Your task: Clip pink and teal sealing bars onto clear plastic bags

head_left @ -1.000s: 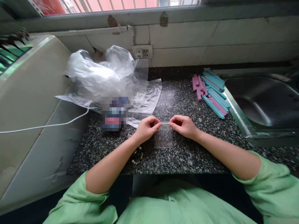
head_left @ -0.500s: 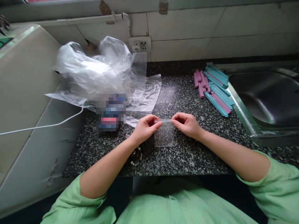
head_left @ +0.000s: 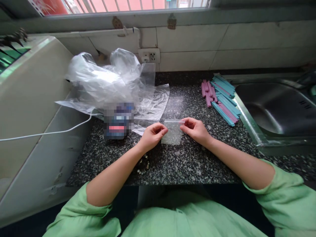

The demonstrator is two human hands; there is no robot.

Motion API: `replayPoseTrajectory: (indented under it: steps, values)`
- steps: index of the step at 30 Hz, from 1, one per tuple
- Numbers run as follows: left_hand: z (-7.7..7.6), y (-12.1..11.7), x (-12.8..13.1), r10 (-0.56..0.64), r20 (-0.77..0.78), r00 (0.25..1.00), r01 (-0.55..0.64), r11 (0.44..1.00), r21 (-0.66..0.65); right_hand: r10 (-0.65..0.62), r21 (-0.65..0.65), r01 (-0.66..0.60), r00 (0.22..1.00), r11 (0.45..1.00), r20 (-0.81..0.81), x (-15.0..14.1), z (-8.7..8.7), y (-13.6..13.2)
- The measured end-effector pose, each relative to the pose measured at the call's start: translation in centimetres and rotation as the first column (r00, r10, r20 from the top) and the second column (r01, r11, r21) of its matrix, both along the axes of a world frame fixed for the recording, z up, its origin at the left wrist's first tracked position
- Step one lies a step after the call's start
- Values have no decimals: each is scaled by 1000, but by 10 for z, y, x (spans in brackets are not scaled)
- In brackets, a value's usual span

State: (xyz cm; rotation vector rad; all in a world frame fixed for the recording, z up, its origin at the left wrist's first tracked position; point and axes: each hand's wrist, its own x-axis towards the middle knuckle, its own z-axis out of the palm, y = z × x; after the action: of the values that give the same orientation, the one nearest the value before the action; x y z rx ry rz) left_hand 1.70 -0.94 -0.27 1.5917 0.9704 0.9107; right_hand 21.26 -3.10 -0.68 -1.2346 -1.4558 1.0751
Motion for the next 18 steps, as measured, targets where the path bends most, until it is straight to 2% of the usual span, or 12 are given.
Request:
replayPoseTrajectory:
  steps: [5,10,13,14,16,17,18]
  values:
    - [6,0,5,87,79,993,-85,996,-29,126,16,-128,985,992,118,-3,2,-7]
    - [11,8,18,13,81,997,-4,994,-111,137,21,-144,972,989,190,0,5,-10]
    - [9,15,28,42,115,993,-21,984,-179,147,-15,-148,958,989,246,14,11,-1]
    - [8,15,30,61,131,990,-33,978,-204,114,-6,-117,952,993,284,22,15,5]
    - [5,14,30,69,153,986,-33,973,-227,-49,58,27,914,998,404,42,22,21]
    - [4,12,29,59,157,986,-21,973,-231,-157,101,123,857,987,492,53,27,30]
    - [3,10,27,47,166,985,-6,971,-238,-264,143,223,764,964,589,64,31,41]
